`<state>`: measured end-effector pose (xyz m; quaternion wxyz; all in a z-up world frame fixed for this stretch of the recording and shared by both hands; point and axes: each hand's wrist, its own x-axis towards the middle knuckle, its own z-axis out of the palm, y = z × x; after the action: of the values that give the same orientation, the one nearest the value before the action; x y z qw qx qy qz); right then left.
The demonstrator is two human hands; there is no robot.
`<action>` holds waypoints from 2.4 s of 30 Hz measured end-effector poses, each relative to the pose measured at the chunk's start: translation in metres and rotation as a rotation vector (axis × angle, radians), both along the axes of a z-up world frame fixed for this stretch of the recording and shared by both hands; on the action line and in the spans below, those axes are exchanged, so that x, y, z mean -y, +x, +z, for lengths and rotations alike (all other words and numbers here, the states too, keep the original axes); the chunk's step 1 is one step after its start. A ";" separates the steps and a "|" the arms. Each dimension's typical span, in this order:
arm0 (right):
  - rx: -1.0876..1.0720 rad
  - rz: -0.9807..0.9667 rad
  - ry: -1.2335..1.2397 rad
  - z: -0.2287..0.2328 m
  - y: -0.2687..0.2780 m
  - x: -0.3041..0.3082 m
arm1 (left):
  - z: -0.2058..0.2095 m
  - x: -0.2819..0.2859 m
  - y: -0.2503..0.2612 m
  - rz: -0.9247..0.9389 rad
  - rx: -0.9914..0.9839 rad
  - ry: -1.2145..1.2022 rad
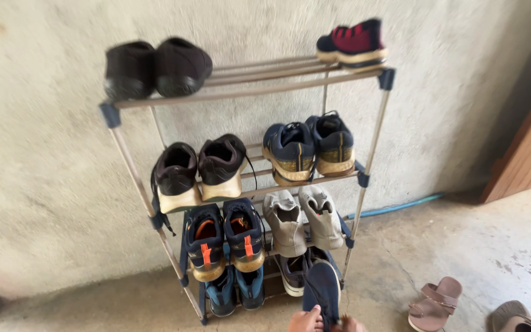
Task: The person wipes several pairs of shoes and sandals with a cloth. They pick up each item from the floor or a shoe rack, wipe it, and place it back on the rack.
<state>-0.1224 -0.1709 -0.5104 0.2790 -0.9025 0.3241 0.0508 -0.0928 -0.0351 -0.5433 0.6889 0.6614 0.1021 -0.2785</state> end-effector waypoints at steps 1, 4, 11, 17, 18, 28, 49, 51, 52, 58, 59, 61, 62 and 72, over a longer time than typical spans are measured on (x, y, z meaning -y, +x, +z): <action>0.041 -0.008 0.001 0.012 -0.010 -0.004 | 0.008 0.000 -0.008 -0.028 0.071 0.118; 0.138 -0.018 0.006 0.041 -0.040 -0.015 | 0.021 0.000 -0.030 0.098 0.379 0.312; 0.388 -0.081 0.052 0.105 -0.081 -0.045 | 0.066 0.013 -0.037 0.428 0.148 -0.012; 0.531 -0.167 0.148 0.133 -0.101 -0.054 | 0.094 0.029 -0.070 0.678 0.077 -0.176; 0.585 -0.150 0.141 0.127 -0.112 -0.053 | 0.087 0.029 -0.080 0.575 0.116 -0.131; 0.684 -0.095 0.171 0.102 -0.136 -0.068 | 0.097 0.007 -0.102 0.887 0.196 -0.744; 1.444 -0.189 0.852 0.046 -0.086 0.011 | -0.018 -0.105 -0.078 0.408 0.164 -0.446; 1.481 -0.222 0.846 0.053 -0.070 -0.012 | -0.018 -0.102 -0.082 0.362 0.146 -0.446; 1.506 -0.237 0.840 0.057 -0.066 -0.029 | -0.011 -0.098 -0.085 0.360 0.091 -0.548; 1.151 0.642 -0.423 0.075 -0.107 -0.113 | 0.058 -0.087 -0.112 0.295 -0.004 -1.003; 1.166 0.697 -0.429 0.077 -0.113 -0.116 | 0.066 -0.091 -0.115 0.303 -0.013 -1.024; 1.186 0.812 -0.439 0.076 -0.120 -0.112 | 0.075 -0.095 -0.120 0.333 -0.026 -1.048; 1.209 0.844 -0.482 0.074 -0.120 -0.107 | 0.078 -0.096 -0.122 0.354 -0.026 -1.046; 1.089 0.129 -0.126 0.058 -0.082 -0.043 | 0.084 -0.112 -0.127 0.314 -0.015 -0.936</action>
<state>-0.2046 -0.1283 -0.4528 0.3481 -0.8314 0.0795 -0.4258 -0.2202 0.0773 -0.4589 0.9449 0.2557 0.0695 -0.1922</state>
